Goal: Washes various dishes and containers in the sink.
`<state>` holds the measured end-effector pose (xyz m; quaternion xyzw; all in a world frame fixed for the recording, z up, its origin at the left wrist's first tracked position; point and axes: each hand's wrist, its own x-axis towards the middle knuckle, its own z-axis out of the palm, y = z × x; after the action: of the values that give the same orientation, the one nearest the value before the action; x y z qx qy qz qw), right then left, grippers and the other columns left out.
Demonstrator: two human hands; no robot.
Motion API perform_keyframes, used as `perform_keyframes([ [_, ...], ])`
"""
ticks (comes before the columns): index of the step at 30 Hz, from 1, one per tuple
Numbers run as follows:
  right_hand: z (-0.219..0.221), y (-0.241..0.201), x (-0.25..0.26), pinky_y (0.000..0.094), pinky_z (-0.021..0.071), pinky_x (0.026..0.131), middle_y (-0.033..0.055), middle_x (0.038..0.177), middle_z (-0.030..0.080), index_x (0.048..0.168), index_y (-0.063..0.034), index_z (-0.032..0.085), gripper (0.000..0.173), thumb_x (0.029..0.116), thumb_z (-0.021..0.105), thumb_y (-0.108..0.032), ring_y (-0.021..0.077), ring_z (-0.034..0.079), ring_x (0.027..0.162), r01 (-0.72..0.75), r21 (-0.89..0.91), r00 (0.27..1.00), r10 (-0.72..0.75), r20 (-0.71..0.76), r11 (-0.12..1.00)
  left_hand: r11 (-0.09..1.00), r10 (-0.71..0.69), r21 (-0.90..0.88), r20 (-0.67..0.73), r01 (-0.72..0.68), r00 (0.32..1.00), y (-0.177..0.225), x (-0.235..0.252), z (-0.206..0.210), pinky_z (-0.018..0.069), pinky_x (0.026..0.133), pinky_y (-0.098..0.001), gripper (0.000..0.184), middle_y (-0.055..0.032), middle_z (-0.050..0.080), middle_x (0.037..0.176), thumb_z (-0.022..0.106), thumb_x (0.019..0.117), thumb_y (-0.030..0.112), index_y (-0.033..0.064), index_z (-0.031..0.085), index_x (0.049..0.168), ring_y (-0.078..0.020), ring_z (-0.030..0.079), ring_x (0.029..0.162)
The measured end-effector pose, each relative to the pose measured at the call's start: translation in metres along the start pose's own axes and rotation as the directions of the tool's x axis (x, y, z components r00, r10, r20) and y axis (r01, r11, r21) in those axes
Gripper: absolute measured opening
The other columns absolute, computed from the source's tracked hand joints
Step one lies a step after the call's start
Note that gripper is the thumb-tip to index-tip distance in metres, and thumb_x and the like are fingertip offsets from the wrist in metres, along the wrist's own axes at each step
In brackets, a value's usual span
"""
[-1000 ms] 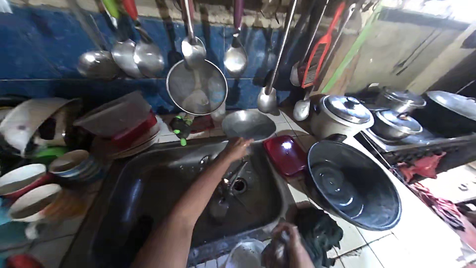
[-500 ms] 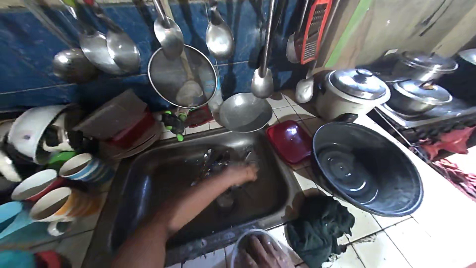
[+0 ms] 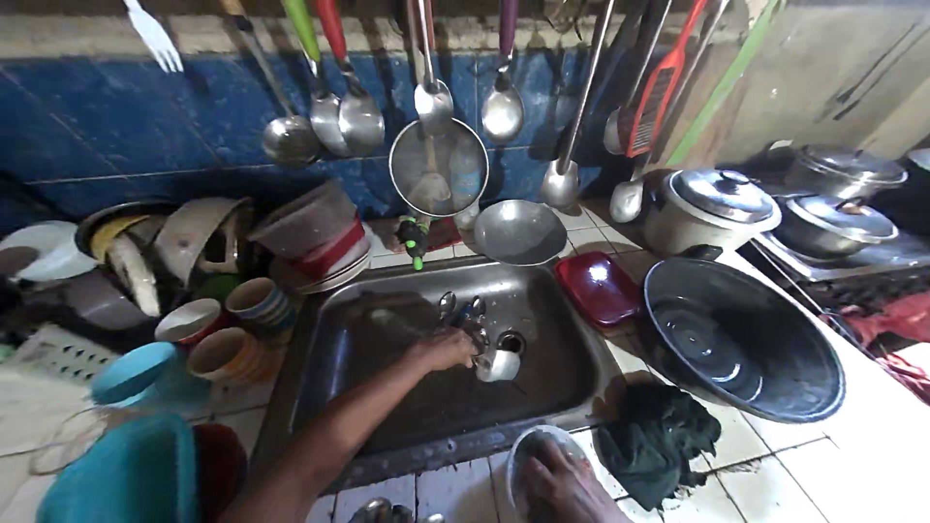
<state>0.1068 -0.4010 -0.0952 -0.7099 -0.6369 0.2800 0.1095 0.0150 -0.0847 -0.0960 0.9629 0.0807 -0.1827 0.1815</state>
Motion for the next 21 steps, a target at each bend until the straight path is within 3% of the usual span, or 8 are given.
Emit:
perform_keyframes([
  [5, -0.043, 0.011, 0.018, 0.0422, 0.0608, 0.087, 0.0146, 0.110, 0.071, 0.127, 0.0020, 0.062, 0.045, 0.0852, 0.076, -0.004, 0.0224, 0.072, 0.095, 0.065, 0.537, 0.969, 0.074, -0.234, 0.841, 0.828, -0.187, -0.560, -0.238, 0.022, 0.953, 0.016, -0.025, 0.023, 0.0513, 0.096, -0.0441, 0.038, -0.0231, 0.068, 0.115, 0.052, 0.1073, 0.024, -0.0038, 0.063, 0.132, -0.0280, 0.066, 0.100],
  [8, -0.066, -0.004, 0.068, 0.0354, 0.0582, 0.091, 0.0133, 0.119, 0.067, 0.136, 0.0026, 0.054, 0.051, 0.0899, 0.071, -0.009, 0.0159, 0.068, 0.101, 0.215, 0.542, 0.827, 0.144, -0.543, 0.812, 0.612, -0.259, -0.786, -0.306, -0.090, 0.916, 0.049, -0.028, 0.030, 0.0483, 0.074, -0.0274, 0.035, -0.0107, 0.063, 0.097, 0.049, 0.1078, 0.018, -0.0037, 0.059, 0.133, -0.0109, 0.055, 0.077],
  [10, -0.055, -0.014, 0.115, 0.0445, 0.0508, 0.105, 0.0176, 0.123, 0.067, 0.126, 0.0066, 0.062, 0.041, 0.0909, 0.071, -0.014, 0.0234, 0.065, 0.117, 0.336, 0.316, 0.652, 0.023, -0.758, 0.888, 0.360, -0.324, -0.918, -0.292, -0.168, 0.900, 0.078, -0.031, 0.026, 0.0415, 0.058, -0.0189, 0.026, 0.0009, 0.055, 0.084, 0.047, 0.1069, 0.012, -0.0002, 0.057, 0.128, -0.0019, 0.047, 0.064],
  [11, -0.048, -0.018, 0.137, 0.0609, 0.0369, 0.114, 0.0212, 0.128, 0.067, 0.121, 0.0067, 0.067, 0.038, 0.0906, 0.068, -0.016, 0.0359, 0.058, 0.130, 0.381, 0.194, 0.570, -0.065, -0.819, 0.904, 0.258, -0.362, -0.949, -0.268, -0.180, 0.893, 0.090, -0.034, 0.020, 0.0404, 0.055, -0.0186, 0.021, 0.0028, 0.053, 0.080, 0.044, 0.1065, 0.007, 0.0007, 0.055, 0.123, -0.0012, 0.045, 0.060],
  [13, -0.044, -0.020, 0.169, 0.0717, 0.0279, 0.113, 0.0242, 0.131, 0.066, 0.120, 0.0074, 0.068, 0.041, 0.0935, 0.060, -0.023, 0.0458, 0.054, 0.133, 0.366, 0.101, 0.474, -0.092, -0.876, 0.925, 0.174, -0.396, -0.957, -0.285, -0.233, 0.873, 0.096, -0.037, 0.018, 0.0368, 0.049, -0.0164, 0.016, 0.0059, 0.047, 0.069, 0.041, 0.1073, 0.006, 0.0025, 0.055, 0.115, -0.0002, 0.041, 0.052],
  [16, -0.069, -0.023, 0.188, 0.0429, 0.0546, 0.093, 0.0142, 0.105, 0.072, 0.121, 0.0058, 0.065, 0.035, 0.1047, 0.053, -0.023, 0.0213, 0.069, 0.099, 0.273, 0.490, 0.561, 0.277, -0.780, 0.828, 0.261, -0.312, -0.924, -0.356, -0.280, 0.881, 0.082, -0.040, 0.025, 0.0341, 0.045, -0.0171, 0.027, 0.0067, 0.040, 0.066, 0.041, 0.1091, 0.014, 0.0000, 0.054, 0.129, -0.0016, 0.037, 0.049],
  [18, -0.083, -0.017, 0.196, 0.0444, 0.0548, 0.085, 0.0149, 0.095, 0.072, 0.120, 0.0029, 0.066, 0.037, 0.1072, 0.052, -0.029, 0.0219, 0.069, 0.087, 0.180, 0.652, 0.633, 0.421, -0.650, 0.736, 0.314, -0.277, -0.909, -0.363, -0.273, 0.890, 0.075, -0.043, 0.031, 0.0347, 0.046, -0.0181, 0.031, 0.0063, 0.040, 0.066, 0.041, 0.1092, 0.016, -0.0027, 0.053, 0.130, -0.0022, 0.038, 0.049],
  [21, -0.060, -0.035, 0.194, 0.0451, 0.0551, 0.090, 0.0174, 0.104, 0.073, 0.121, 0.0070, 0.066, 0.036, 0.1033, 0.058, -0.023, 0.0244, 0.070, 0.097, 0.257, 0.484, 0.588, 0.262, -0.765, 0.836, 0.155, -0.349, -0.950, -0.311, -0.273, 0.884, 0.070, -0.042, 0.035, 0.0354, 0.044, -0.0163, 0.023, 0.0068, 0.041, 0.065, 0.040, 0.1088, 0.011, 0.0004, 0.053, 0.124, -0.0012, 0.039, 0.048],
])
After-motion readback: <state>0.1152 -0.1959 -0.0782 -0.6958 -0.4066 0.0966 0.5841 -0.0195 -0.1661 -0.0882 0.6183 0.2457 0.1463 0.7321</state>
